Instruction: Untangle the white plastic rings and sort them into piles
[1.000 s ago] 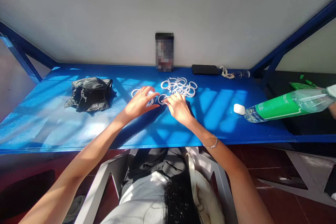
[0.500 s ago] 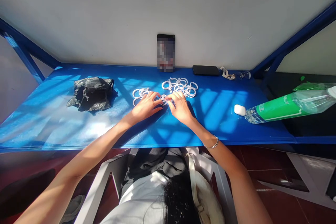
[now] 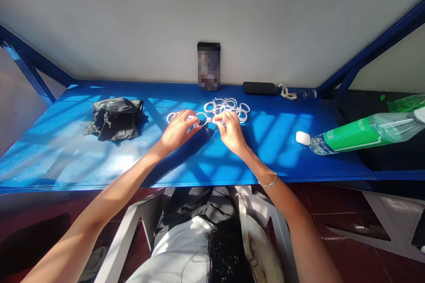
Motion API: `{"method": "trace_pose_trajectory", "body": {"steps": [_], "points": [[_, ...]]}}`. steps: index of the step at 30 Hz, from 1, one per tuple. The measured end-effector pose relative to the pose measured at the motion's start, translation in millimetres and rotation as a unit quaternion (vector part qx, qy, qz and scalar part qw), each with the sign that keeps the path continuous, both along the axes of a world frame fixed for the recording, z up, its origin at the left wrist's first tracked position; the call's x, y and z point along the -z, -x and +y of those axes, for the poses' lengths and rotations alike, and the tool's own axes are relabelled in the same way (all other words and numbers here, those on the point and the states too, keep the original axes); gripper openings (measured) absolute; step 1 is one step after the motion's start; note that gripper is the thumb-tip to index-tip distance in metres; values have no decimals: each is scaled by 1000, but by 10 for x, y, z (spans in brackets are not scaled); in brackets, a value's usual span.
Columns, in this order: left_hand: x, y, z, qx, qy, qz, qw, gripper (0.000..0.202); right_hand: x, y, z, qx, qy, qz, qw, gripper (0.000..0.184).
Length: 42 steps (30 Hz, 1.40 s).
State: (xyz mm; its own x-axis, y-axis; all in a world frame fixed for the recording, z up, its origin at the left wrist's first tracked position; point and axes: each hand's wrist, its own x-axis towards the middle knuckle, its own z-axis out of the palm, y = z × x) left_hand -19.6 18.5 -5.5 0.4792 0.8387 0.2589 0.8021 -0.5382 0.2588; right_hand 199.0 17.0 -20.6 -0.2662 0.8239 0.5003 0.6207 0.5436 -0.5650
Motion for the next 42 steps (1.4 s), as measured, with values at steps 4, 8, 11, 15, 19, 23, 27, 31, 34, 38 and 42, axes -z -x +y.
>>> {"method": "trace_pose_trajectory", "body": {"steps": [4, 8, 11, 15, 19, 23, 27, 31, 34, 38, 42], "points": [[-34, -10, -5, 0, 5, 13, 1000, 8, -24, -2, -2, 0, -7, 13, 1000, 16], [-55, -12, -2, -1, 4, 15, 1000, 10, -46, -5, -10, 0, -3, 32, 999, 14], [-69, 4, 3, -2, 1, 12, 1000, 13, -25, -7, -7, 5, 11, 62, 998, 14], [-71, 75, 49, -11, -9, -11, 1000, 16, 13, -73, 51, 28, 56, 112, 992, 15], [-59, 171, 126, -22, -22, -52, 998, 13, -1, -204, 125, 57, 48, 80, 994, 18], [-46, 166, 127, 26, 7, -96, 995, 13, -8, -241, 107, 80, 0, -49, 996, 17], [-53, 65, 37, 87, 77, -144, 983, 19, -29, -169, 48, 70, -2, -80, 994, 14], [-53, -21, -36, 119, 129, -212, 961, 26, -123, -81, 3, -16, 41, 21, 999, 16], [-44, -56, -52, 115, 167, -272, 941, 30, -171, -23, -35, -73, 115, 100, 986, 22], [-57, -90, -70, 93, 233, -321, 913, 38, -181, 24, -67, -92, 198, 182, 959, 34], [-79, -127, -107, 72, 276, -377, 881, 47, -205, 44, -77, -101, 251, 256, 928, 42]]}}
